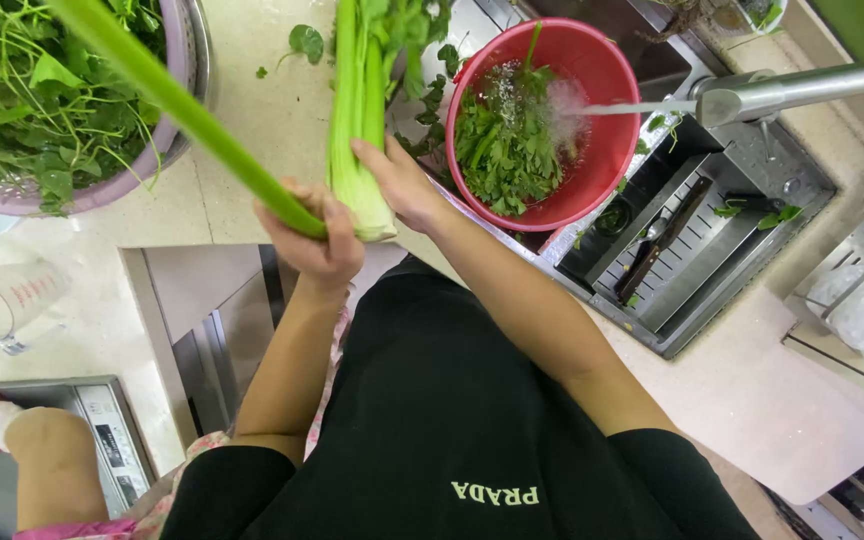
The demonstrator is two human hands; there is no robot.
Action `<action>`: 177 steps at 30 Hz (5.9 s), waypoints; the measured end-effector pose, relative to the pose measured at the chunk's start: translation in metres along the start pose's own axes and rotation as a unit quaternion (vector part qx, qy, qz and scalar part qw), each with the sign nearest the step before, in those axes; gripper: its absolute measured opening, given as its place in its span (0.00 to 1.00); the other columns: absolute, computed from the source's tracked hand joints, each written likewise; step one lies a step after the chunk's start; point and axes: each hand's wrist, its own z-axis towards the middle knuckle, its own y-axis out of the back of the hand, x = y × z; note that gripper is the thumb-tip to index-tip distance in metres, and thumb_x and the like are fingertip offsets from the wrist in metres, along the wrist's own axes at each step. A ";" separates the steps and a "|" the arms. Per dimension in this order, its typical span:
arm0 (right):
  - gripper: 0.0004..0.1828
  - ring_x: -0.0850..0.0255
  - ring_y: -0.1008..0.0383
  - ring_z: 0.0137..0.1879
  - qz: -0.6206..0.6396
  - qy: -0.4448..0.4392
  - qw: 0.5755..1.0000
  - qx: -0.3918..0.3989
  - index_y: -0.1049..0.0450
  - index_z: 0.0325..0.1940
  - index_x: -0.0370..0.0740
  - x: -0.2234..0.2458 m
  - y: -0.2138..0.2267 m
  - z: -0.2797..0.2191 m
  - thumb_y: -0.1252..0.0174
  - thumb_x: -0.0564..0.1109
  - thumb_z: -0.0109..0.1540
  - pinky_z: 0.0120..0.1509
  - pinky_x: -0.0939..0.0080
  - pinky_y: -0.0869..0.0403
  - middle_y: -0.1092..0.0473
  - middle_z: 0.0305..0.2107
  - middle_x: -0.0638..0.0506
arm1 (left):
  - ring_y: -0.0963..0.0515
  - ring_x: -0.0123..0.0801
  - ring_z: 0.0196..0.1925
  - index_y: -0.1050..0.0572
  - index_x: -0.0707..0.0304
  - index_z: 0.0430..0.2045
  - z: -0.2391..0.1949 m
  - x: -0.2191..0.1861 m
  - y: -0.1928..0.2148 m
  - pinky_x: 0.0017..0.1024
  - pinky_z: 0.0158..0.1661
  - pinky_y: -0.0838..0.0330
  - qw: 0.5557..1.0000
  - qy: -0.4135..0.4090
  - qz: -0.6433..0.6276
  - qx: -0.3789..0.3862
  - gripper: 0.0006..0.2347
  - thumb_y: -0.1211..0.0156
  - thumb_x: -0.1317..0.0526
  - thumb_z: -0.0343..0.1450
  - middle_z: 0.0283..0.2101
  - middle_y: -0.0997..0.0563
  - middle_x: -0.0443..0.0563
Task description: Washing celery in a bucket and trimming it with a knife in the kitchen sink.
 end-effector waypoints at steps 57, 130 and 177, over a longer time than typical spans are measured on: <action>0.43 0.43 0.33 0.63 -0.436 -0.167 0.666 -0.582 0.35 0.62 0.38 -0.119 0.372 -0.265 0.27 0.64 0.54 0.60 0.38 0.34 0.34 0.57 0.38 | 0.19 0.57 0.35 0.27 0.62 0.47 0.031 -0.008 -0.099 0.47 0.34 0.27 0.767 -0.021 0.355 0.534 0.12 0.45 0.55 0.76 0.36 0.18 0.61; 0.11 0.38 0.23 0.33 -0.436 0.102 0.821 -0.355 0.32 0.52 0.36 0.056 0.105 -0.255 0.46 0.44 0.70 0.37 0.44 0.29 0.27 0.25 0.36 | 0.21 0.69 0.39 0.26 0.74 0.40 0.046 0.027 -0.100 0.55 0.40 0.28 0.768 0.071 0.397 0.498 0.09 0.40 0.63 0.74 0.35 0.20 0.75; 0.32 0.44 0.34 0.67 -0.493 0.238 0.835 -0.048 0.35 0.65 0.33 -0.004 0.081 -0.112 0.35 0.52 0.63 0.71 0.48 0.35 0.35 0.58 0.38 | 0.17 0.41 0.31 0.26 0.66 0.40 -0.007 0.106 0.013 0.38 0.30 0.22 0.882 0.392 0.249 0.075 0.16 0.43 0.50 0.73 0.32 0.19 0.55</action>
